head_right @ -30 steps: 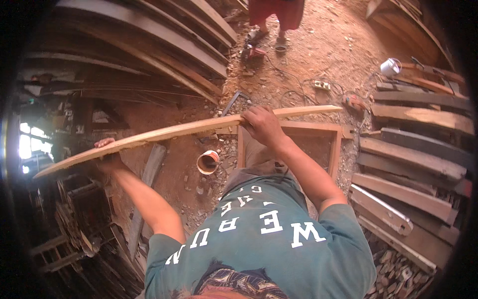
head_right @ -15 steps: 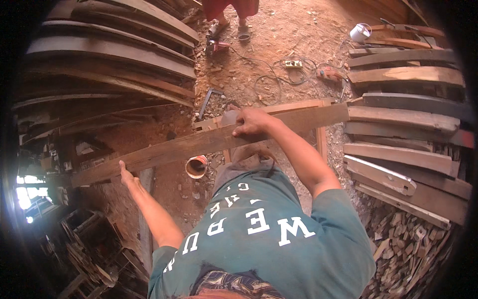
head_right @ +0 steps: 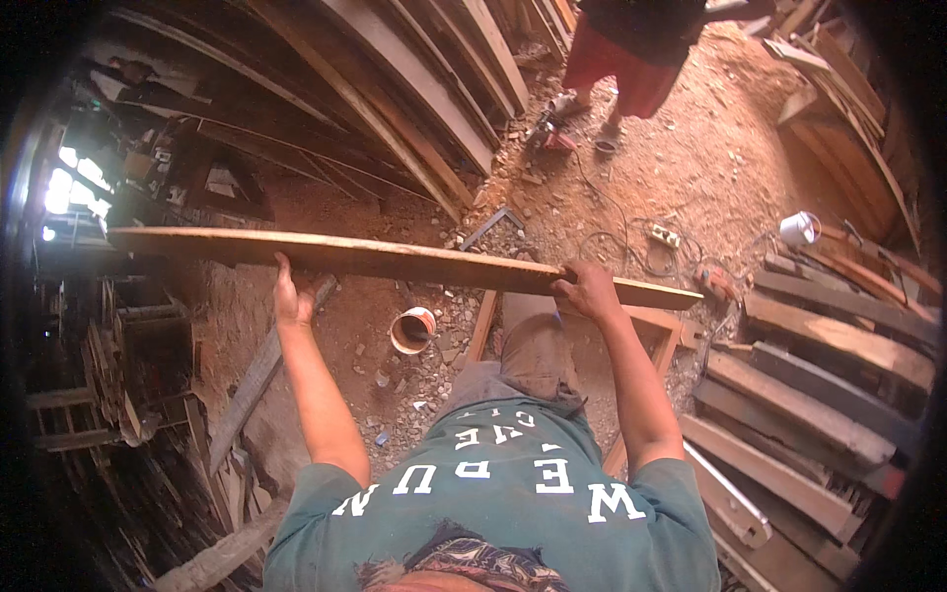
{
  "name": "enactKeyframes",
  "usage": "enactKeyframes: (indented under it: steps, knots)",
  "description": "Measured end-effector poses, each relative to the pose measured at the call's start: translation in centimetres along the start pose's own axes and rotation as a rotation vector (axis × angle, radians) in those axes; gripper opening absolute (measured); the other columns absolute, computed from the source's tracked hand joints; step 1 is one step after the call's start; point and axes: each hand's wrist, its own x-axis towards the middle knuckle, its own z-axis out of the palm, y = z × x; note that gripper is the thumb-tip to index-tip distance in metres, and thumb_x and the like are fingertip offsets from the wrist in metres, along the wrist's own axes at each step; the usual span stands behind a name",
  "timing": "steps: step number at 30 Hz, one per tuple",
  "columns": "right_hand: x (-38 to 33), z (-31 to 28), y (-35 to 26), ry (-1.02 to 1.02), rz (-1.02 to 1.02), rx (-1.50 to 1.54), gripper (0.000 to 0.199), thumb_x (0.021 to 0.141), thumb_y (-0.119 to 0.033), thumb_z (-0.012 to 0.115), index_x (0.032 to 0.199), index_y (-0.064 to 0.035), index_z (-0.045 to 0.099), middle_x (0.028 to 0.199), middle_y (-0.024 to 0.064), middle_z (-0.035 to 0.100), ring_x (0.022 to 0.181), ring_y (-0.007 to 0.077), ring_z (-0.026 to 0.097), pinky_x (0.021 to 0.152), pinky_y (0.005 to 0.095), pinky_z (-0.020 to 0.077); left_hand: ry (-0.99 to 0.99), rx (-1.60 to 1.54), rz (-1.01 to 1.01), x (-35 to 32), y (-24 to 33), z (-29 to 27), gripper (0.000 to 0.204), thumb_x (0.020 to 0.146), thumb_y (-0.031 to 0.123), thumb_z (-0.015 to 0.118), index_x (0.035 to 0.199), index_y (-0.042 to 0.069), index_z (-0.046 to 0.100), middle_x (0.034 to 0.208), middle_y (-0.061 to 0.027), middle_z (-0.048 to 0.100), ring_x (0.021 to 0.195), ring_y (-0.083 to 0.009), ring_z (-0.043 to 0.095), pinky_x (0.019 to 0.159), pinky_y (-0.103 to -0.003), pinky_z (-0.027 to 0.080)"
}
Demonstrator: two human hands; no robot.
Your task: The person assembles a rectangular wooden frame on the ground. They use a circular saw to cut planks, a hammer and chisel to shape joints, and a nail gun to fasten pieces together. The person also uses a square to check angles and a sander to smooth edges.
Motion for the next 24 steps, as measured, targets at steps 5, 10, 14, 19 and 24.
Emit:
enactKeyframes:
  steps: [5, 10, 14, 19, 24]
  knots:
    - [6.6, 1.7, -0.8, 0.223, -0.044, -0.147, 0.051, 0.083, -0.022, 0.078, 0.127, -0.0035, 0.062, 0.122, 0.0228, 0.065, 0.119, 0.0422, 0.059, 0.101, 0.0444, 0.048, 0.105, 0.069, 0.26, 6.3, 3.0, 4.9, 0.083, 0.096, 0.053, 0.067, 0.155, 0.003, 0.034, 0.152, -0.0157, 0.045, 0.135, -0.0323, 0.047, 0.112, -0.049, 0.041]
    - [9.4, 3.8, 5.2, -0.033, -0.04, -0.034, 0.041, 0.086, -0.021, 0.071, 0.12, 0.0013, 0.065, 0.11, 0.0248, 0.07, 0.104, 0.0383, 0.068, 0.089, 0.0453, 0.0535, 0.24, 0.268, 0.589, 15.8, 4.5, 14.0, 0.07, 0.095, 0.05, 0.071, 0.138, -0.002, 0.053, 0.136, -0.0164, 0.06, 0.123, -0.0276, 0.056, 0.102, -0.042, 0.048]
    - [8.1, 5.6, 10.0, -0.303, 0.181, -0.301, 0.042, 0.085, -0.035, 0.075, 0.113, -0.0044, 0.072, 0.102, 0.0211, 0.075, 0.1, 0.0356, 0.072, 0.089, 0.0434, 0.0562, 0.286, 0.333, 0.676, 23.4, 5.5, 19.1, 0.052, 0.095, 0.044, 0.073, 0.115, -0.003, 0.062, 0.116, -0.017, 0.071, 0.106, -0.0259, 0.067, 0.094, -0.039, 0.051]
    - [6.0, 6.5, 15.1, -0.483, 0.366, -0.29, 0.044, 0.081, -0.036, 0.078, 0.114, -0.0086, 0.075, 0.105, 0.0193, 0.076, 0.104, 0.0333, 0.072, 0.091, 0.0421, 0.0567, 0.432, 0.575, 0.718, 33.8, 5.0, 21.8, 0.063, 0.093, 0.052, 0.071, 0.118, -0.005, 0.06, 0.112, -0.0242, 0.072, 0.109, -0.042, 0.068, 0.091, -0.047, 0.053]
    - [6.7, 7.4, 21.0, -0.511, 0.433, -0.214, 0.031, 0.084, -0.026, 0.078, 0.106, -0.0051, 0.076, 0.096, 0.015, 0.077, 0.088, 0.0277, 0.075, 0.078, 0.0391, 0.059, 0.408, 0.709, 0.538, 37.2, 4.5, 24.3, 0.079, 0.094, 0.056, 0.067, 0.142, -0.005, 0.049, 0.129, -0.0292, 0.064, 0.123, -0.0421, 0.061, 0.103, -0.047, 0.05]
